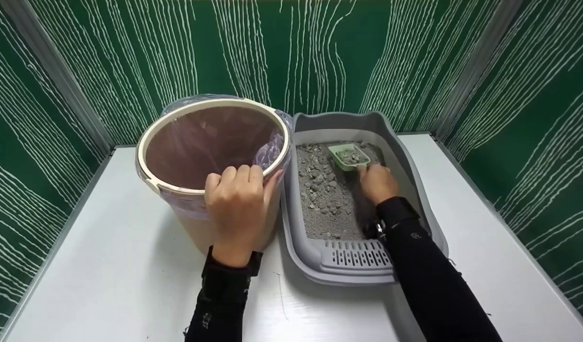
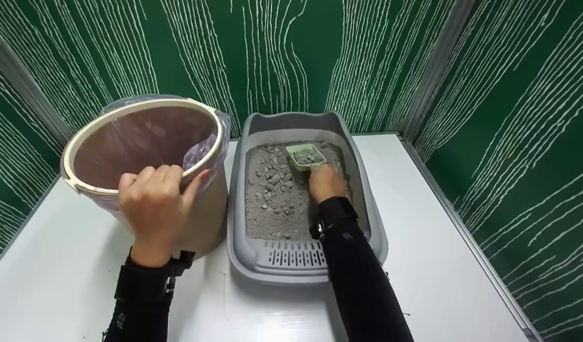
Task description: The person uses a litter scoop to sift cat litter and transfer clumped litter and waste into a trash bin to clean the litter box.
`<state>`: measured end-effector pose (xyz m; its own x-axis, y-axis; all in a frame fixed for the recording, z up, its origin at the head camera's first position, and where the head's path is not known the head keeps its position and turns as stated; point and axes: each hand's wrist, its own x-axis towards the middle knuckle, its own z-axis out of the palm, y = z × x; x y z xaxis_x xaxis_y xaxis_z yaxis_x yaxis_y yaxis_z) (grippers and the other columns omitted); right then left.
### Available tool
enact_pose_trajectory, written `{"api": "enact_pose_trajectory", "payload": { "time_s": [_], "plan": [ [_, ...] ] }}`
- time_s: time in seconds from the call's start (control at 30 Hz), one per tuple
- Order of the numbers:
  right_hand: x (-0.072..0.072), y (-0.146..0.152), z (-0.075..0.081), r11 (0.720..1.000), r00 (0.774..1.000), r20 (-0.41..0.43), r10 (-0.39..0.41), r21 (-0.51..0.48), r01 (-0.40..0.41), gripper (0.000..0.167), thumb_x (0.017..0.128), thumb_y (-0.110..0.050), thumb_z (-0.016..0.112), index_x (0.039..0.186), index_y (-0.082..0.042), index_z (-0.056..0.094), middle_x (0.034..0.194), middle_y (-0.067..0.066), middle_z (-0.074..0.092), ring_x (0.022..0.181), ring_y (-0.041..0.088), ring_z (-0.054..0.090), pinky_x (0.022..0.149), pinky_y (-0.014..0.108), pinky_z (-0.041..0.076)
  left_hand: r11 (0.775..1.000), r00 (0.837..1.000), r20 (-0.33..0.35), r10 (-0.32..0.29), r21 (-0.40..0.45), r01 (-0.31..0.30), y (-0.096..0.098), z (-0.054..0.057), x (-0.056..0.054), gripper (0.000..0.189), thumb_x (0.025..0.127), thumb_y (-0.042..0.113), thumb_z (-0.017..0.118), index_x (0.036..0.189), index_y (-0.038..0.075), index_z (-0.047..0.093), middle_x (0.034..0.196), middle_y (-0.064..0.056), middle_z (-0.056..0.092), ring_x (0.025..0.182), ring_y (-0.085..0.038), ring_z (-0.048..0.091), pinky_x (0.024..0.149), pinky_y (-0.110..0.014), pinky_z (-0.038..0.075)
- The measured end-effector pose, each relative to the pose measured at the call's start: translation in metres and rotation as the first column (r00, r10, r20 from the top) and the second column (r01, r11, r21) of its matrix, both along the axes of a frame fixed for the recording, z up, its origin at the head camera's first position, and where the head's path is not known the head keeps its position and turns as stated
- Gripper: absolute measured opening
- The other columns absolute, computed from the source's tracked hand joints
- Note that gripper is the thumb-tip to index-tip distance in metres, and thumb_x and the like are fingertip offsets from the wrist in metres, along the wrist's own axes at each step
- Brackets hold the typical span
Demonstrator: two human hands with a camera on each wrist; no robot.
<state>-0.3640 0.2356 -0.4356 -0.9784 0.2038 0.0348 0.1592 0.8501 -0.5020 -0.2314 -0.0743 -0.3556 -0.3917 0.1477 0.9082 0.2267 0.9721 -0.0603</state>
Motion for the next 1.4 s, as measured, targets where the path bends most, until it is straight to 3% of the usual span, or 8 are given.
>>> {"api": "enact_pose_trajectory", "payload": {
  "time_s": [0.27,0.5,0.8,0.93,1.03,1.27,1.33,1.4],
  "plan": [
    [0.0012,0.0020,-0.0016,1.000,0.997,-0.079,0.014,0.016,-0.013,0.036,0.110,-0.031,0.059,0.120,0.002,0.068,0.127,0.033,0.068,0.115,0.052,0.066,0.094,0.062,0.052,1.000,1.000,-0.008,0.001,0.003,-0.001,0.0001,-0.0003,-0.0013,0.049,0.101,0.050,0.071,0.078,0.007,0.065,0.069,-0.008,0.062,0.063,-0.028,0.055,0.065,-0.043,0.041],
    [0.0035,0.0030,-0.0059,0.999,0.983,-0.183,0.035,0.018,-0.032,0.039,0.107,-0.022,0.065,0.135,0.005,0.067,0.127,0.030,0.070,0.117,0.049,0.067,0.099,0.061,0.051,1.000,1.000,-0.026,0.001,-0.003,-0.001,-0.0002,-0.0012,-0.0021,0.049,0.100,0.049,0.072,0.077,0.007,0.064,0.067,-0.008,0.060,0.062,-0.028,0.055,0.064,-0.043,0.040],
    [0.0019,0.0047,-0.0071,0.999,0.977,-0.213,0.017,-0.030,-0.024,0.040,0.106,-0.020,0.066,0.136,0.005,0.067,0.129,0.031,0.069,0.120,0.049,0.066,0.102,0.060,0.050,1.000,1.000,-0.016,-0.005,0.002,0.005,0.0002,-0.0002,-0.0009,0.049,0.101,0.050,0.071,0.078,0.007,0.065,0.069,-0.007,0.062,0.062,-0.027,0.054,0.064,-0.043,0.040],
    [0.0017,0.0035,-0.0063,0.999,0.980,-0.198,0.014,-0.045,-0.024,0.032,0.108,-0.022,0.063,0.114,0.008,0.071,0.118,0.033,0.071,0.108,0.049,0.068,0.093,0.059,0.051,1.000,1.000,-0.019,-0.010,0.003,0.010,0.0004,0.0001,-0.0007,0.049,0.100,0.050,0.072,0.077,0.007,0.065,0.068,-0.007,0.061,0.062,-0.027,0.054,0.064,-0.043,0.040],
    [0.0005,0.0025,-0.0056,0.999,0.986,-0.169,0.008,-0.043,-0.016,0.034,0.110,-0.027,0.060,0.102,0.005,0.068,0.113,0.034,0.071,0.104,0.050,0.068,0.088,0.060,0.050,1.000,1.000,-0.015,-0.011,0.007,0.011,0.0005,-0.0001,-0.0006,0.049,0.100,0.049,0.073,0.077,0.007,0.065,0.068,-0.007,0.061,0.062,-0.027,0.054,0.064,-0.043,0.040],
    [-0.0018,0.0008,-0.0045,0.999,0.994,-0.113,-0.001,-0.038,-0.003,0.047,0.113,-0.032,0.051,0.130,0.008,0.068,0.131,0.034,0.066,0.123,0.051,0.064,0.102,0.061,0.049,1.000,1.000,-0.010,-0.005,0.000,0.005,0.0003,-0.0006,-0.0010,0.049,0.101,0.050,0.071,0.078,0.007,0.065,0.068,-0.007,0.061,0.062,-0.027,0.054,0.064,-0.043,0.040],
    [-0.0019,0.0003,-0.0039,0.999,0.995,-0.099,-0.006,-0.045,0.002,0.046,0.114,-0.032,0.049,0.125,0.008,0.069,0.125,0.033,0.068,0.115,0.050,0.067,0.097,0.059,0.051,1.000,1.000,-0.015,-0.005,-0.001,0.005,0.0002,0.0000,-0.0007,0.049,0.100,0.050,0.072,0.077,0.007,0.064,0.068,-0.007,0.061,0.062,-0.027,0.054,0.064,-0.043,0.040],
    [-0.0020,-0.0004,-0.0035,0.999,0.996,-0.090,-0.013,-0.047,0.008,0.044,0.115,-0.033,0.048,0.110,0.005,0.070,0.111,0.030,0.070,0.099,0.046,0.068,0.085,0.054,0.051,1.000,1.000,-0.019,-0.004,-0.005,0.004,0.0001,0.0007,-0.0001,0.050,0.100,0.050,0.072,0.076,0.007,0.063,0.067,-0.007,0.060,0.062,-0.027,0.054,0.064,-0.043,0.040]
  ]
}}
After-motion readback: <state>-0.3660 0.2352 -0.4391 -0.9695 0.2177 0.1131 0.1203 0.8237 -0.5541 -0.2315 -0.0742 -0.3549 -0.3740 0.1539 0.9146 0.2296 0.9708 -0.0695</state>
